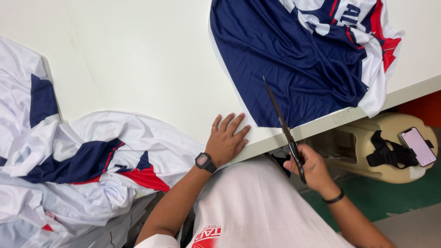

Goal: The person uses shears to cut a white and blue sports jersey laid out on a table. They smooth the fabric, align the edges, and make long straight cuts along the seams and side panels, separating the jersey into pieces.

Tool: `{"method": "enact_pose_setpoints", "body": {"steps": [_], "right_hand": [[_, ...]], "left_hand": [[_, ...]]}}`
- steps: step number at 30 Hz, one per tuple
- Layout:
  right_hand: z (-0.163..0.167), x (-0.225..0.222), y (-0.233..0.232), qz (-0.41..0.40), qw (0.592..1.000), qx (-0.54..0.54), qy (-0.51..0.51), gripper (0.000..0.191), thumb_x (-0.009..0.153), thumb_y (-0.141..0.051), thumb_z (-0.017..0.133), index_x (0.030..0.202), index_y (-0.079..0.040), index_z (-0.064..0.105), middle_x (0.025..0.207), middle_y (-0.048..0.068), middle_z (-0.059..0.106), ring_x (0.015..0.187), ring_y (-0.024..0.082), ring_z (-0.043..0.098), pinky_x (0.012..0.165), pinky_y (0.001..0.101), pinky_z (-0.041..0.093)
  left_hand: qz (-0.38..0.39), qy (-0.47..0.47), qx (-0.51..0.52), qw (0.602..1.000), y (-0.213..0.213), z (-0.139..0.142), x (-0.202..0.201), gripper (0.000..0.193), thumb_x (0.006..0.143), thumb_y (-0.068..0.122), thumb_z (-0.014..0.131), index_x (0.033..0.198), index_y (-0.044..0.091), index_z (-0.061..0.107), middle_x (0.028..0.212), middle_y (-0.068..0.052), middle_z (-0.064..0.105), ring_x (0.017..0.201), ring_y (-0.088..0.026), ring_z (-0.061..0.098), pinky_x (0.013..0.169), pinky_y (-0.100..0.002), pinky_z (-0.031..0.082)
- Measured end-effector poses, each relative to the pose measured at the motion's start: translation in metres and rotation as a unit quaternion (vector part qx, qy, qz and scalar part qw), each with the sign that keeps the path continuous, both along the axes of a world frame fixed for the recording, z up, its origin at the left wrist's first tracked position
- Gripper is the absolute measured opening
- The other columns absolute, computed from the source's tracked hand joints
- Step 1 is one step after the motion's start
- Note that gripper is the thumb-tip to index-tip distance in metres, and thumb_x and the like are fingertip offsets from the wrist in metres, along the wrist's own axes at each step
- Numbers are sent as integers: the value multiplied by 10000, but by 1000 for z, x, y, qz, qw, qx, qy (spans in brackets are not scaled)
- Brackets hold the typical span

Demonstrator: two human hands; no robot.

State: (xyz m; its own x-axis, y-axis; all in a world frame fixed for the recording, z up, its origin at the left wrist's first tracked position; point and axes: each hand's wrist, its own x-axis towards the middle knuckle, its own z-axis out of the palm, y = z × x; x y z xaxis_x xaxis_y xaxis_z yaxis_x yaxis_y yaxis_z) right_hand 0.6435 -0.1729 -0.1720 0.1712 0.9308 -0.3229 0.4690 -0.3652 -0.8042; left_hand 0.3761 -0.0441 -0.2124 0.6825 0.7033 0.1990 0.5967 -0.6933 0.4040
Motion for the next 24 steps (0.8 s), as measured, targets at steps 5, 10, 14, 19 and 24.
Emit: {"method": "enact_pose_setpoints", "body": {"steps": [5,10,14,19,24], "right_hand": [[9,-30,26,-40,939,174,-294,512,750,-292,867,1088,9,628,995,189,685,942,402,647,789,475,510],[-12,-52,72,-78,933,248,-248,378,795,-175,804,1084,-2,632,1013,182,682,956,403,647,816,484,516],[-17,-73,59,-110,962,175,-179,236,852,-135,745,1041,-39,641,882,104,699,818,258,692,759,385,540],[24,-69,-35,-149,864,81,474,398,1125,-363,514,1103,14,642,870,29,638,703,106,567,599,232,463],[112,-17,-151,-248,850,210,415,357,1104,-333,538,1095,10,637,881,34,640,724,113,575,625,238,471]], "left_hand": [[-39,-16,-39,998,9,-3,-2,316,912,325,680,1204,203,687,1478,-69,511,1401,-321,409,1167,-638,227],[-90,-7,-47,995,23,-5,4,384,912,253,690,1293,238,644,1458,-13,537,1420,-288,407,1187,-644,194],[-101,-80,-51,990,34,5,18,647,799,198,701,1421,150,532,1488,-105,462,1395,-343,367,1141,-648,202],[-147,-34,34,988,69,13,26,647,781,32,655,1403,202,597,1179,-23,634,1216,-248,552,1206,-583,242],[-58,-116,46,991,117,26,-25,397,856,26,676,1225,169,699,972,-50,614,1005,-282,577,1084,-466,383]]}}
